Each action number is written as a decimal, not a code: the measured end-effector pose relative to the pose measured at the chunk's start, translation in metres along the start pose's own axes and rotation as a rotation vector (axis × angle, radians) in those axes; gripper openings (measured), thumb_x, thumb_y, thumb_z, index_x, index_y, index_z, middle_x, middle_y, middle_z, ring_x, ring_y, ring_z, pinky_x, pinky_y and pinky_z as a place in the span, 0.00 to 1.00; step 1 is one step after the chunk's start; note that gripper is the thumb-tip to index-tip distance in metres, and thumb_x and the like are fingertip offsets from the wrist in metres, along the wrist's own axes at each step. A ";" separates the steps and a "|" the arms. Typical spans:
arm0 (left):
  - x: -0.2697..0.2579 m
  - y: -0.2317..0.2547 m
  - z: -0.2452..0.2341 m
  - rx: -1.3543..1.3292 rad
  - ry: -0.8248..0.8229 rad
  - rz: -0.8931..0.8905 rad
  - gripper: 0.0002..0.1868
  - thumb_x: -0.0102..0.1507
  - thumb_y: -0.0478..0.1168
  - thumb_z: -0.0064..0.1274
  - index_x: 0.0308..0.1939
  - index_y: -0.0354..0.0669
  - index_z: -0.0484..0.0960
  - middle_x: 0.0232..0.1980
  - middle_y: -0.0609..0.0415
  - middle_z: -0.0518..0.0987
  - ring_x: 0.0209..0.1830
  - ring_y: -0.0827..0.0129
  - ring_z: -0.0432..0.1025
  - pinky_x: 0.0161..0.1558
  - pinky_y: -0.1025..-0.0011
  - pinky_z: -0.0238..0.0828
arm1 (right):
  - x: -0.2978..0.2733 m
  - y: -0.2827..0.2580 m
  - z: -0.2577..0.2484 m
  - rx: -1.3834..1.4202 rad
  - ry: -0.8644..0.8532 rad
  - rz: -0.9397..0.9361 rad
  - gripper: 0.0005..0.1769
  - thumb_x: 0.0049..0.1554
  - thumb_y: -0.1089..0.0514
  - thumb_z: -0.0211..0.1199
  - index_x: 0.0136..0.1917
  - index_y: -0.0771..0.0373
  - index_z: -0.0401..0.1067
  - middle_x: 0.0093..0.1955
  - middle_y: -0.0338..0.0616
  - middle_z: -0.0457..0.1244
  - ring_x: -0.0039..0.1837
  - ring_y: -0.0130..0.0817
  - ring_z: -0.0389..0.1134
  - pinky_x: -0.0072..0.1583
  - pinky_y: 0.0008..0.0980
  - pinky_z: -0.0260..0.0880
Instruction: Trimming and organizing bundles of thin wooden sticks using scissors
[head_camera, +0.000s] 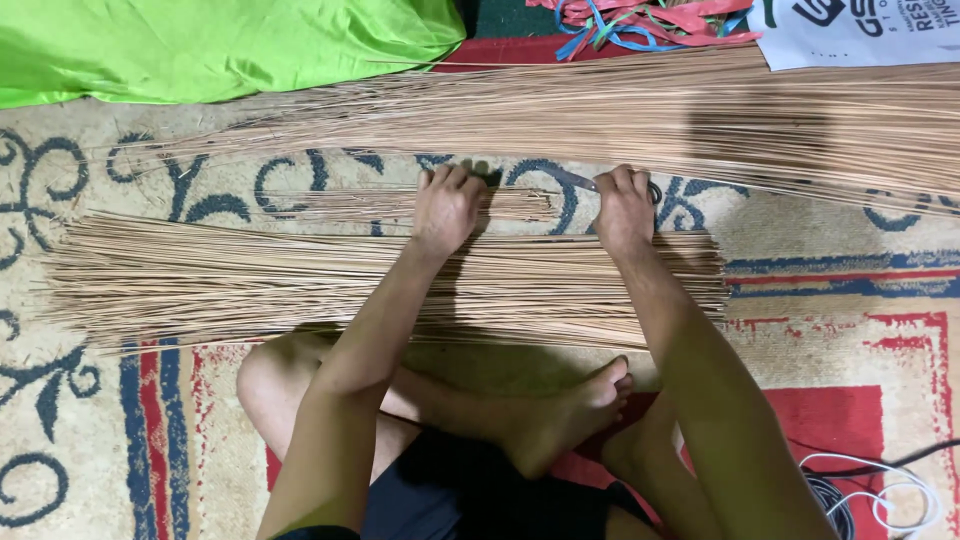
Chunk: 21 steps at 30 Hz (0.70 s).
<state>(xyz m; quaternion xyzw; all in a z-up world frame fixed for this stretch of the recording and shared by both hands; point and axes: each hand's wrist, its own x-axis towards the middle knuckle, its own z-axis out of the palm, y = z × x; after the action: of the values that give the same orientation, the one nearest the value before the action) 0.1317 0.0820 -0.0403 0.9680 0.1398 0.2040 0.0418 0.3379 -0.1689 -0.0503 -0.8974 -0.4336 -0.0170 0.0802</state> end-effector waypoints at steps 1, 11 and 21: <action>0.006 -0.004 0.006 -0.004 -0.003 0.000 0.04 0.65 0.46 0.58 0.36 0.57 0.83 0.38 0.60 0.79 0.44 0.65 0.73 0.44 0.64 0.63 | -0.001 0.003 0.006 -0.002 -0.004 0.002 0.25 0.49 0.64 0.68 0.60 0.55 0.74 0.59 0.39 0.59 0.65 0.48 0.57 0.56 0.44 0.72; 0.044 -0.028 0.023 0.021 0.052 0.005 0.03 0.59 0.41 0.58 0.37 0.53 0.80 0.42 0.56 0.75 0.45 0.59 0.69 0.47 0.59 0.60 | -0.002 -0.006 -0.008 0.077 0.263 -0.116 0.16 0.45 0.66 0.65 0.49 0.58 0.75 0.50 0.40 0.59 0.55 0.45 0.62 0.56 0.40 0.67; 0.020 -0.061 -0.022 -0.219 -0.169 0.083 0.18 0.52 0.38 0.68 0.40 0.54 0.75 0.43 0.59 0.71 0.48 0.59 0.66 0.49 0.61 0.58 | 0.014 -0.102 -0.047 0.330 0.341 -0.454 0.12 0.46 0.56 0.75 0.44 0.56 0.76 0.47 0.40 0.60 0.50 0.44 0.62 0.50 0.41 0.63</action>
<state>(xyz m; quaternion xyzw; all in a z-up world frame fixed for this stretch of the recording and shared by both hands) 0.1247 0.1464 -0.0206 0.9764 0.0725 0.1372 0.1504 0.2688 -0.1029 0.0108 -0.7369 -0.5998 -0.1139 0.2902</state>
